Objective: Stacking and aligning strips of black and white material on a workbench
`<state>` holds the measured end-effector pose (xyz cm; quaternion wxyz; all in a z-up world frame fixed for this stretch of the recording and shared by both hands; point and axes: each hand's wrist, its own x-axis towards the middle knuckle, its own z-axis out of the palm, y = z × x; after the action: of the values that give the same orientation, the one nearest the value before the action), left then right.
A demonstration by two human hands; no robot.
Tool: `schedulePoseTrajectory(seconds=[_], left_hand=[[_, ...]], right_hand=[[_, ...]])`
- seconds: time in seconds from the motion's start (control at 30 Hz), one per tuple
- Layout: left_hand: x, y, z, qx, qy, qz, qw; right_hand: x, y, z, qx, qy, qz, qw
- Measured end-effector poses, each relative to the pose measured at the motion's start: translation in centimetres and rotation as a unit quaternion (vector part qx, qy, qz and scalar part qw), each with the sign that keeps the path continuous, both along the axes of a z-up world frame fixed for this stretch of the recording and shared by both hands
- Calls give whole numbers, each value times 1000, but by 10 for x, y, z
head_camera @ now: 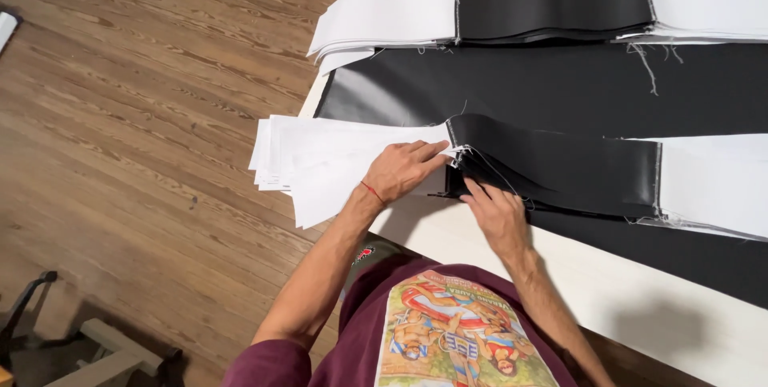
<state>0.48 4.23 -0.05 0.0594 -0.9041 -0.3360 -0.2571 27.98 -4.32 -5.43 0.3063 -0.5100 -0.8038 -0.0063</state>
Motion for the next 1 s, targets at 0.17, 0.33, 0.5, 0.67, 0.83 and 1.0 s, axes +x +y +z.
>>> schedulePoseTrajectory(seconds=[0.17,0.33,0.5,0.67,0.83,1.0], left_hand=[[-10,-17,-7,-47,-10,-17,999],[-8,-31,8,-97,-49,-32,994],[-10,-25,0,-89,-11,-20,996],[-7,-16,-8,-18,27,22,999],[-12,7,2,-38,39,-1,999],[-15,20,23,-37,102,-66,992]], right_hand=[[6,0,-17,60,-27,-10,998],[1,7,19,-9,89,-29,996],[0,11,62,-64,114,-24,991],[-3,14,64,82,119,-51,988],[-21,-3,37,101,72,-8,992],[-3,1,-17,-13,-45,34,998]])
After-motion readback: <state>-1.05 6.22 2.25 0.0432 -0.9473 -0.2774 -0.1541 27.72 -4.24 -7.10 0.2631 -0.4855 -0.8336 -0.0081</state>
